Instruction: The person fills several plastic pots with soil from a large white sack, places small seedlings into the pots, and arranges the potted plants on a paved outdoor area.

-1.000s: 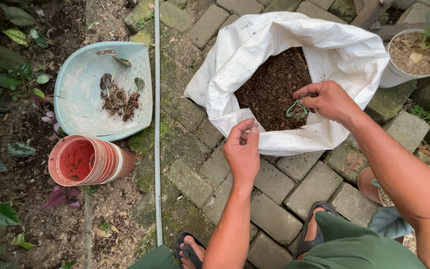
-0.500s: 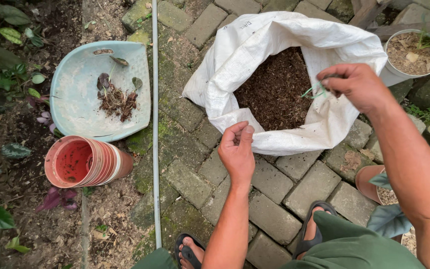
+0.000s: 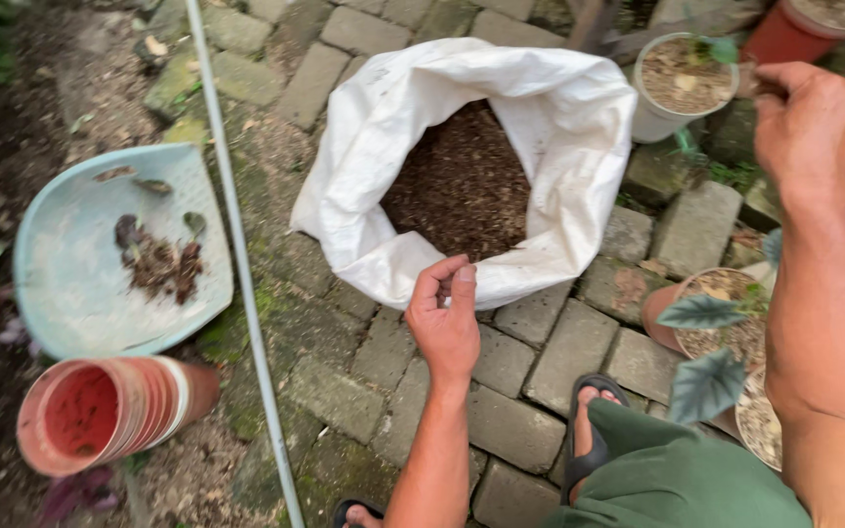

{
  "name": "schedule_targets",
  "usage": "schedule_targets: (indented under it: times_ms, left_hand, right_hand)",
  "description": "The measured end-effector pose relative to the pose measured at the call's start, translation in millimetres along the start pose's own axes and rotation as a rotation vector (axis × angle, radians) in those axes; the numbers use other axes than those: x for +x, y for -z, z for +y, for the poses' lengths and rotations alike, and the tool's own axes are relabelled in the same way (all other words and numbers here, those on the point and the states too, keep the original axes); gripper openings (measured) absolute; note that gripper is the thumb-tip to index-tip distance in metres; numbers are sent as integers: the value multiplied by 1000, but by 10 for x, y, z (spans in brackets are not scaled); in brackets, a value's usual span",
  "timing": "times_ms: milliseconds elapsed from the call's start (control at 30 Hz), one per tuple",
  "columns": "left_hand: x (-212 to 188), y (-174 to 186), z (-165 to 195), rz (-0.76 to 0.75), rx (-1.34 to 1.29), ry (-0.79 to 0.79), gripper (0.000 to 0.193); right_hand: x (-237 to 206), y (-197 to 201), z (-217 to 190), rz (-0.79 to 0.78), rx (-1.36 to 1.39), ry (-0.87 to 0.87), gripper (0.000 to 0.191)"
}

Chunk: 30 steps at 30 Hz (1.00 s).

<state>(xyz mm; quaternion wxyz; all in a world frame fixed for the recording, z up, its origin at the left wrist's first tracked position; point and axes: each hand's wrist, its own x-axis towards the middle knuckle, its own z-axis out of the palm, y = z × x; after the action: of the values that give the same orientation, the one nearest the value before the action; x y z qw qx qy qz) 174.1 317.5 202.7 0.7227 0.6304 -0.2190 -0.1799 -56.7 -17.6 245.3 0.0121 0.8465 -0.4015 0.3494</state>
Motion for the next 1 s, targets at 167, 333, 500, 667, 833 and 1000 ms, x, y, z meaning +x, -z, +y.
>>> schedule_targets:
  times_ms: [167,333,500,667,833,1000]
  left_hand:
    - [-241,-456,-69,-254,24,79,20]
    - [-470,-902,-187,-584,26,189,28]
    - [-723,-1246,-252,-862,92,225,34]
    - [-913,-1474,-298,-939,63,257,33]
    - [-974,-1578,-454,-915,40,323,33]
    - [-986,-1656,-706,-854,-41,389,27]
  right_hand:
    - [-75,637,-92,-76,-49,-13,14]
    - [-312,1350,-60,-62,66,-213,20]
    - [-889,1838,127,66,-26,-77,25]
    - [-1439,1909,731,381,409,-460,17]
    - [-1585,1942,1543,703,456,-517,24]
    - [-1737,1859,2216,821,387,-739,22]
